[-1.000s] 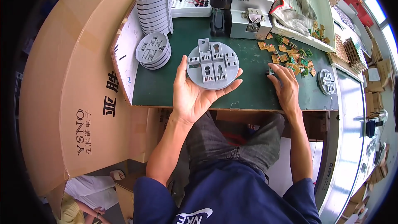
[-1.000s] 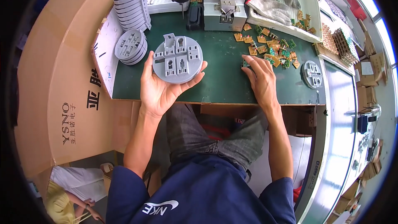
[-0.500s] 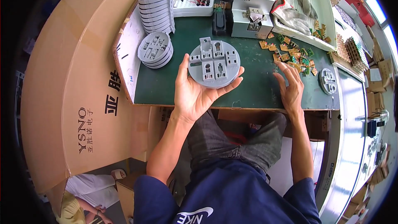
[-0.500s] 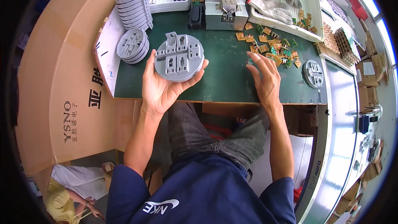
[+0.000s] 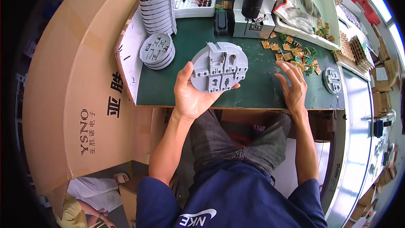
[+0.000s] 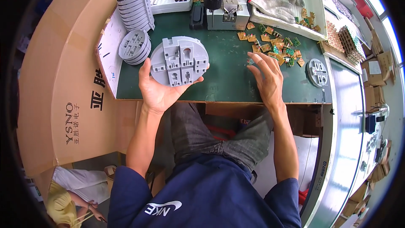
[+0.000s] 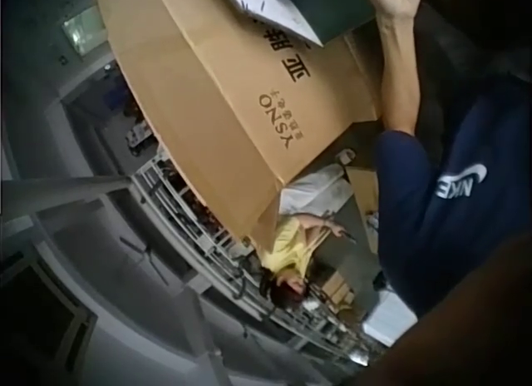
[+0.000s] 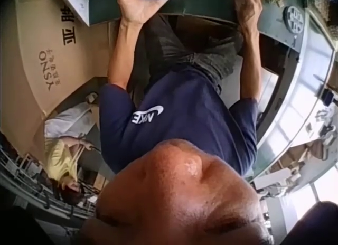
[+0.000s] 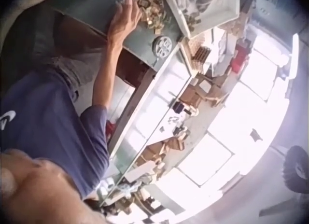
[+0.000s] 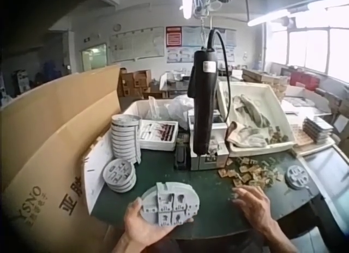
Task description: Assemble small components onto a circular base and use a press to secure them.
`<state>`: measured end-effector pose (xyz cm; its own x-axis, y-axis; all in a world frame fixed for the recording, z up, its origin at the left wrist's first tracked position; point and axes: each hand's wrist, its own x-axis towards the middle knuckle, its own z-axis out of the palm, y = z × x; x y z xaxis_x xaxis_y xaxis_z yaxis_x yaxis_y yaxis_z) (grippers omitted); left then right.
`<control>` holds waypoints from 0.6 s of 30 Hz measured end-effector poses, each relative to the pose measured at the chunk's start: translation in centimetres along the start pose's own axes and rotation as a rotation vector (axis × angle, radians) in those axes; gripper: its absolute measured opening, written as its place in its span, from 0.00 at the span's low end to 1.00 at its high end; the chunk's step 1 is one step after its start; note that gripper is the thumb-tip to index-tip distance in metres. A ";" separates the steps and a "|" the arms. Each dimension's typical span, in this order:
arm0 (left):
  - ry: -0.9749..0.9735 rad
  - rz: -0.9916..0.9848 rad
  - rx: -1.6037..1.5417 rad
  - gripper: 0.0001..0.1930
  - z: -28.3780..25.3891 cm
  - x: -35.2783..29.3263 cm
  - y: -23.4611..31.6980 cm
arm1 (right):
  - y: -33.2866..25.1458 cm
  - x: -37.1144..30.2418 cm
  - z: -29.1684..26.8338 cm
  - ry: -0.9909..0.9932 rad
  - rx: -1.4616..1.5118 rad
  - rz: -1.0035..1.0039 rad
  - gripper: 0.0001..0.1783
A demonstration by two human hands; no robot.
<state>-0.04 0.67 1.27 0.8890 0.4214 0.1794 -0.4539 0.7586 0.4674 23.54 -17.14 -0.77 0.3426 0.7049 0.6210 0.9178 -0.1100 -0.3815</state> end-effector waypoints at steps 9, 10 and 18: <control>-0.070 -0.020 0.056 0.40 -0.4 0.3 0.1 | 0.2 0.1 0.2 0.026 0.001 -0.008 0.21; -0.065 -0.022 0.042 0.40 -0.3 0.3 0.1 | 0.2 0.1 0.1 0.030 -0.001 -0.011 0.21; 0.002 0.025 1.282 0.42 0.2 1.7 -1.3 | -1.0 -0.6 -0.6 0.041 0.462 0.419 0.22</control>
<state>2.12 0.32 1.10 0.8804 0.4302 0.1998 -0.0866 -0.2683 0.9594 22.55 -17.90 -0.34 0.6705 0.6393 0.3764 0.5253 -0.0508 -0.8494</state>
